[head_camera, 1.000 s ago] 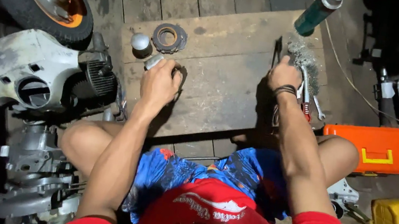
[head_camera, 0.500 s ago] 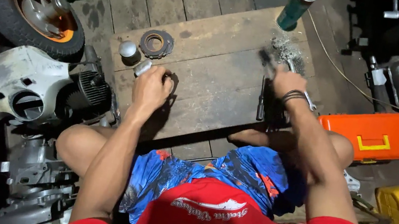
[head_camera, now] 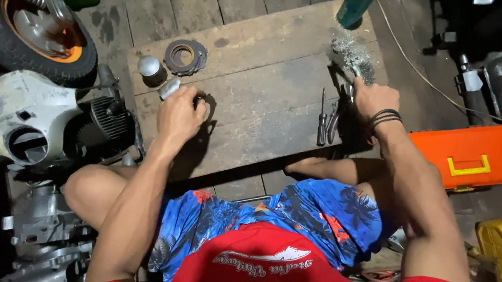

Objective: Filing the edges of circular metal plates to smooth them using a hand file.

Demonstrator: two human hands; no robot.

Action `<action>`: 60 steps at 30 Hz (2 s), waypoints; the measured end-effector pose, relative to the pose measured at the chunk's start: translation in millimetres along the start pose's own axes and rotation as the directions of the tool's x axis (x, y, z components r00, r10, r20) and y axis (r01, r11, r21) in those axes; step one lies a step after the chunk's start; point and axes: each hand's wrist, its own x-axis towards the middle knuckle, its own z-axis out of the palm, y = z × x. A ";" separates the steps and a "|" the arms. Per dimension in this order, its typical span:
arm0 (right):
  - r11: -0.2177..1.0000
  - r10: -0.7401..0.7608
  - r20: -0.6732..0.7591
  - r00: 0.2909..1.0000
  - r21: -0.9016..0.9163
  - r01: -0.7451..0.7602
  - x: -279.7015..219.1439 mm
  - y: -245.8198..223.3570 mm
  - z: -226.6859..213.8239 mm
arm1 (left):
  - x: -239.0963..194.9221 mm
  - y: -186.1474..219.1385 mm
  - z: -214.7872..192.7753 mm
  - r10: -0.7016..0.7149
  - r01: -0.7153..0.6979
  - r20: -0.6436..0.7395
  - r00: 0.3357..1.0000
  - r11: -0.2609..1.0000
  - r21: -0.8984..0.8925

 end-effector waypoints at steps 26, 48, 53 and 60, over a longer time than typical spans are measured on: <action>0.974 -0.217 -0.030 0.976 -0.070 0.215 -23.1 -69.2 -70.1 | 13.8 -16.5 -18.6 -0.521 -0.011 -0.051 0.852 0.078 -0.997; 0.222 -0.397 -0.226 0.890 0.917 0.332 -46.0 -149.1 -107.0 | 24.9 14.9 54.4 -0.316 0.134 0.033 0.948 0.305 -0.943; 0.073 -0.405 -0.276 0.872 0.940 0.332 -54.5 -169.4 -113.7 | 29.6 24.1 62.1 -0.291 0.156 0.097 0.952 0.188 -0.970; -0.241 -0.236 -0.288 0.928 0.943 0.232 -34.4 -146.9 -111.5 | 29.5 16.3 38.4 -0.427 0.175 0.036 0.903 0.290 -0.941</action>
